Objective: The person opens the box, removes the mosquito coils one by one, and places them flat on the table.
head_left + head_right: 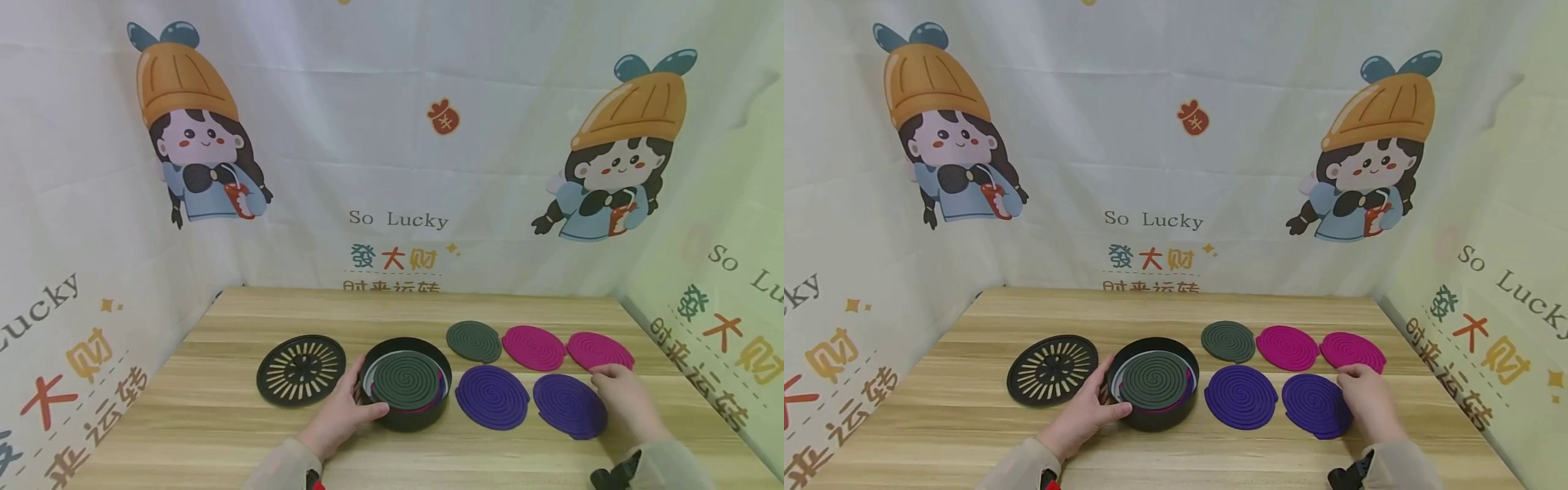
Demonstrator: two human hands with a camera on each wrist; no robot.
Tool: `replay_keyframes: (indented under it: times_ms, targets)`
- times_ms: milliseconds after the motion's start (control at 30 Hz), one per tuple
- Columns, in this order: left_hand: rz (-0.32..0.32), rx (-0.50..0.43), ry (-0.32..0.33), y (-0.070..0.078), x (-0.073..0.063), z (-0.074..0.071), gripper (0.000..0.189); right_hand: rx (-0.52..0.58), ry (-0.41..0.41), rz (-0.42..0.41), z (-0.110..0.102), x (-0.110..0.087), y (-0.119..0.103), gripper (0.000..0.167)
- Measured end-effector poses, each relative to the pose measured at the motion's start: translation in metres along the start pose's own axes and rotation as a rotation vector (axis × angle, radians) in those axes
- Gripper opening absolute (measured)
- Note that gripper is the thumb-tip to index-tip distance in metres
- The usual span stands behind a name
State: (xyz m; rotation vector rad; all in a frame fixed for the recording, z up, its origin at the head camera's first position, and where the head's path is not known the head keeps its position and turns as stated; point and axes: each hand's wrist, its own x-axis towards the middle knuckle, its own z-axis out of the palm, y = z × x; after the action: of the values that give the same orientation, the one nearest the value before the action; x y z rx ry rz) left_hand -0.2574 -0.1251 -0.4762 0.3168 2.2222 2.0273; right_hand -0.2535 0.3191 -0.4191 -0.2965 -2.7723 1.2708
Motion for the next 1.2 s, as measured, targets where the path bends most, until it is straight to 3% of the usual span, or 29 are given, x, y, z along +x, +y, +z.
replay_keyframes:
  times_ms: [133,400,600,767,1200]
  targets:
    - [0.002,0.001,-0.002,0.0,0.0,0.0,0.108,0.148,-0.028,-0.058,0.02,-0.005,-0.034,0.038]
    - [0.002,0.016,0.002,-0.001,0.0,0.0,0.108,0.447,-0.215,-0.149,0.077,-0.009,-0.1,0.035]
    - [0.016,0.018,0.001,-0.001,0.001,0.001,0.108,0.537,-0.29,-0.18,0.117,-0.005,-0.134,0.031]
    - [0.018,0.031,0.009,-0.001,0.0,0.0,0.107,0.52,-0.34,-0.183,0.143,0.0,-0.15,0.032]
    - [0.002,0.031,0.0,0.001,0.0,0.0,0.107,0.216,-0.343,-0.266,0.175,0.007,-0.159,0.03]
